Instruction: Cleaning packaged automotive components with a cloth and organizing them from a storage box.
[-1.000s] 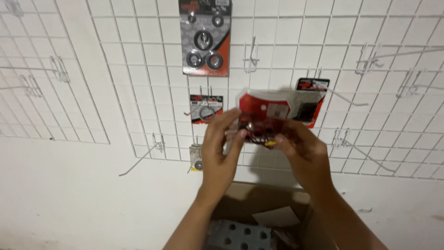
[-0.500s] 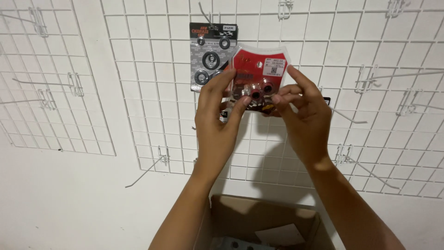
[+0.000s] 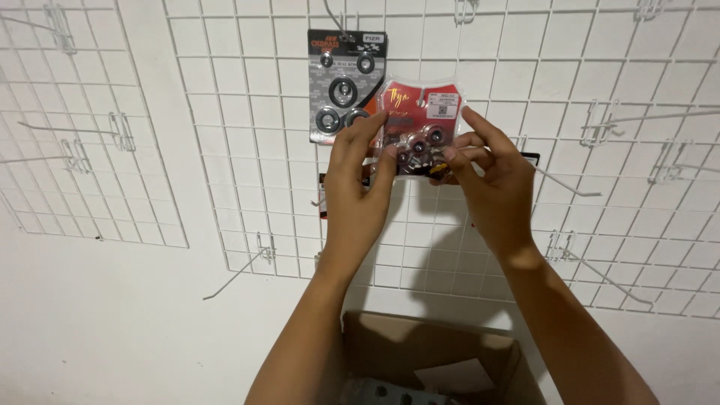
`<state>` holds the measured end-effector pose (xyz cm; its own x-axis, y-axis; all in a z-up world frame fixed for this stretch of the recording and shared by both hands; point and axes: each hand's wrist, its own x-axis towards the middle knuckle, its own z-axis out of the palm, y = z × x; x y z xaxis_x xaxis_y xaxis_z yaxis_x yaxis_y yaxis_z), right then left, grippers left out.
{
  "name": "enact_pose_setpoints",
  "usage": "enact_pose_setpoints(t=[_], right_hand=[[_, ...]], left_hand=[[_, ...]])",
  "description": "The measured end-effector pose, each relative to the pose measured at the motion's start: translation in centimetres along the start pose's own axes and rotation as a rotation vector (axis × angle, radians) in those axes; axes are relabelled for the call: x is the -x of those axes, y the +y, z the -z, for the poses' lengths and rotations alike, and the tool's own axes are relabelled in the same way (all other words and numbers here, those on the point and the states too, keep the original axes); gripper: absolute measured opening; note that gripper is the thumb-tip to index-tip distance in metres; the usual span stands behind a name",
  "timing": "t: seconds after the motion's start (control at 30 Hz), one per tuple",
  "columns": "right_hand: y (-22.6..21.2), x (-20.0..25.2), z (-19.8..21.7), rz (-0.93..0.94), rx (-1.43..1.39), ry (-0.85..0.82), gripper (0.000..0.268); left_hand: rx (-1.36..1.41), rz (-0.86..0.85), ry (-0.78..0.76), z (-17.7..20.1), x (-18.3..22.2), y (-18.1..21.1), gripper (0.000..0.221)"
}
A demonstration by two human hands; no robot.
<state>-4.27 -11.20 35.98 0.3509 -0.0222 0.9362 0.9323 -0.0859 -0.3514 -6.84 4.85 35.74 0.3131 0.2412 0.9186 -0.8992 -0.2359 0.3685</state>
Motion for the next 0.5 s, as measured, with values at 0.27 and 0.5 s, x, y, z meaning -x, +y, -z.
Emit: enact_pose_setpoints(t=[0.27,0.5], right_hand=[[8.0,-0.4,1.0,-0.068,0.083,0.022,0.048],[11.5,-1.2,0.2,-0.091,0.226,0.055,0.050]], left_hand=[[-0.025,0.131,-0.098,-1.8,0.2,-5.2,0.046],[-0.156,0.070,-0.091,-4.2,-0.3,-11.2,0.055]])
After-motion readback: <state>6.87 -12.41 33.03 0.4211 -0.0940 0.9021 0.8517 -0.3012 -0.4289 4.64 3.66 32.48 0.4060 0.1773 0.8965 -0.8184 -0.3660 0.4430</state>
